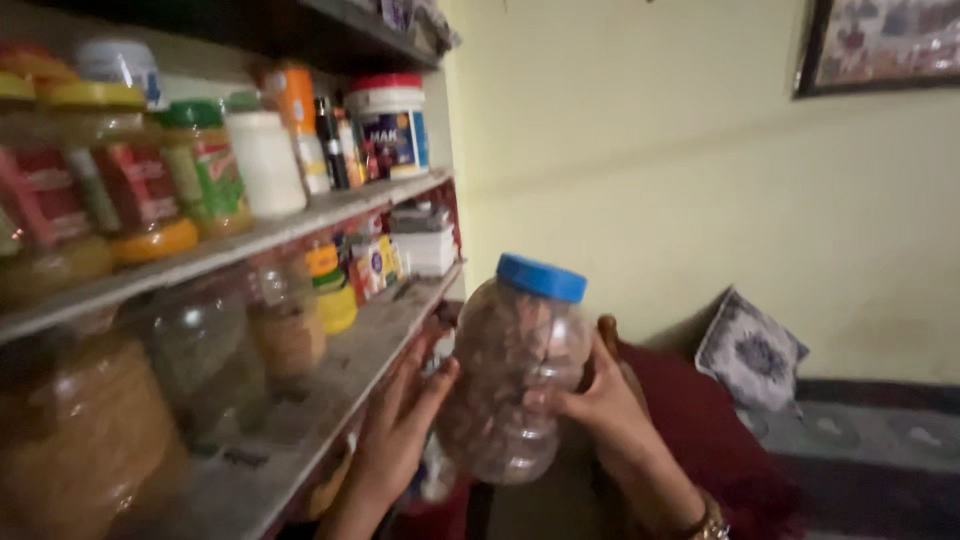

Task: The person wipes various jars with a cloth and places them onto a storage shelf.

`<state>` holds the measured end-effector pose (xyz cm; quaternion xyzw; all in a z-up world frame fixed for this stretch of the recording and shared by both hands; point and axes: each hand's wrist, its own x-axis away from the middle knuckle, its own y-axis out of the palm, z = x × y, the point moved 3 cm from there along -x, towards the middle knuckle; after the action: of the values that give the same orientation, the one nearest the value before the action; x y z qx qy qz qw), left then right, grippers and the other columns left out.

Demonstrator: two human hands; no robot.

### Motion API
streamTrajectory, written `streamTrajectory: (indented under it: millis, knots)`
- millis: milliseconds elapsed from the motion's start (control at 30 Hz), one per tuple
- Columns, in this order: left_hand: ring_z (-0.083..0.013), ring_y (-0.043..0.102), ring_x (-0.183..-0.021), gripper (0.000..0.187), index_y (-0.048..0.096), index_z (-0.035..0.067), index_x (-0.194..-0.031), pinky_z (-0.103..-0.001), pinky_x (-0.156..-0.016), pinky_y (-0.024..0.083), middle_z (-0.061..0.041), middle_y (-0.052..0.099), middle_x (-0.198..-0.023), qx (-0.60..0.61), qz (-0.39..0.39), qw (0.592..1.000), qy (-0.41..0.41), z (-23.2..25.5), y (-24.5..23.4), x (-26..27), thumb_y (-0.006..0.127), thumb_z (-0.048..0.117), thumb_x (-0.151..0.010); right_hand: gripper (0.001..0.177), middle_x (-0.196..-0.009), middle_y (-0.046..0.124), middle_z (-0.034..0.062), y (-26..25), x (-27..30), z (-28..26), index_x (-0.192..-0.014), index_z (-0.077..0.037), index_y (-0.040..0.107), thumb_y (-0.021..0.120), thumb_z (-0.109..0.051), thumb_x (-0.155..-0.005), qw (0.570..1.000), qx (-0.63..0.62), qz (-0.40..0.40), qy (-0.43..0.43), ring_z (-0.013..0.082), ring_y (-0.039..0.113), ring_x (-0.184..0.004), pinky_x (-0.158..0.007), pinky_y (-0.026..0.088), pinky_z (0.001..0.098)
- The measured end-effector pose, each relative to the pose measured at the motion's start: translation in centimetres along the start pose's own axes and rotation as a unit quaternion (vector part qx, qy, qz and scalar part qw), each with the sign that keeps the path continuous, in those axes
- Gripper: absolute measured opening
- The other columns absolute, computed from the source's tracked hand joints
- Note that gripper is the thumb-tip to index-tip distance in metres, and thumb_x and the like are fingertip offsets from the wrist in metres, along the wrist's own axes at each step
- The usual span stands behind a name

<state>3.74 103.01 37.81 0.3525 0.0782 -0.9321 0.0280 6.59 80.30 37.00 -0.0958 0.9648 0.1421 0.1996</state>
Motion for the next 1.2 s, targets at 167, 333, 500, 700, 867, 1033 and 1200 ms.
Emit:
streamTrajectory:
  millis: [167, 333, 500, 700, 867, 1033, 1200]
  knots:
    - [-0.0326, 0.036, -0.15, 0.071, 0.038, 0.007, -0.157, -0.045, -0.119, 0.032, -0.019, 0.04, -0.16, -0.32, 0.071, 0.93, 0.169, -0.8, -1.7, -10.1, 0.064, 0.037, -0.097, 0.087, -0.121, 0.067, 0.0151, -1.5, -9.9, -2.9, -0.142, -0.005, 0.048, 0.085, -0.014, -0.064, 0.998, -0.003, 0.021, -0.065, 0.0276, 0.069, -0.109, -0.093, 0.058, 0.0452]
    - [-0.039, 0.022, -0.152, 0.081, 0.032, 0.002, -0.157, -0.052, -0.119, 0.021, -0.019, 0.032, -0.162, -0.413, 0.095, 0.876, 0.231, 0.1, -1.4, -17.8, 0.065, 0.04, -0.093, 0.095, -0.122, 0.064, 0.0176, -1.8, -15.3, -4.9, -0.145, -0.011, 0.043, 0.084, -0.015, -0.059, 0.996, -0.008, 0.081, -0.044, 0.0355, 0.07, -0.108, -0.088, 0.063, 0.0546]
    - [-0.0379, 0.024, -0.152, 0.078, 0.035, 0.0, -0.153, -0.051, -0.121, 0.02, -0.018, 0.033, -0.163, -0.417, 0.132, 0.859, 0.266, -1.2, -1.0, -23.8, 0.064, 0.041, -0.093, 0.106, -0.126, 0.062, 0.0168, -2.4, -19.4, -6.0, -0.149, -0.018, 0.037, 0.087, -0.026, -0.056, 0.988, 0.094, 0.12, -0.032, 0.0385, 0.069, -0.112, -0.088, 0.061, 0.058]
    - [-0.037, 0.025, -0.151, 0.076, 0.036, -0.003, -0.154, -0.052, -0.123, 0.018, -0.019, 0.036, -0.161, -0.418, 0.195, 0.84, 0.285, -2.6, -3.4, -28.5, 0.061, 0.04, -0.096, 0.108, -0.127, 0.062, 0.0172, -0.5, -26.2, -7.3, -0.149, -0.017, 0.037, 0.088, -0.03, -0.055, 0.974, 0.176, 0.115, -0.084, 0.0363, 0.068, -0.114, -0.089, 0.061, 0.0529]
    - [-0.0357, 0.027, -0.153, 0.068, 0.04, -0.002, -0.152, -0.052, -0.125, 0.017, -0.018, 0.039, -0.161, -0.41, 0.246, 0.824, 0.302, -3.7, -7.0, -30.9, 0.057, 0.039, -0.1, 0.104, -0.125, 0.064, 0.0153, 4.4, -31.6, -6.9, -0.149, -0.014, 0.037, 0.086, -0.032, -0.058, 0.976, 0.135, 0.075, -0.153, 0.0339, 0.07, -0.111, -0.084, 0.062, 0.0498]
    - [-0.0359, 0.023, -0.155, 0.06, 0.042, 0.0, -0.153, -0.053, -0.125, 0.013, -0.016, 0.036, -0.163, -0.456, 0.265, 0.792, 0.308, -5.4, -10.2, -32.3, 0.047, 0.033, -0.103, 0.105, -0.126, 0.065, 0.0142, 8.0, -35.5, -5.1, -0.148, -0.014, 0.04, 0.089, -0.028, -0.056, 0.975, 0.132, 0.068, -0.167, 0.0309, 0.071, -0.111, -0.085, 0.062, 0.0461]
    - [-0.0367, 0.017, -0.155, 0.06, 0.041, 0.001, -0.153, -0.056, -0.124, 0.007, -0.016, 0.032, -0.164, -0.501, 0.278, 0.774, 0.268, -7.9, -13.1, -33.2, 0.042, 0.027, -0.099, 0.106, -0.125, 0.067, 0.0115, 11.2, -40.0, -3.6, -0.148, -0.016, 0.04, 0.09, -0.026, -0.055, 0.981, 0.125, 0.032, -0.146, 0.0274, 0.071, -0.11, -0.084, 0.061, 0.0445]
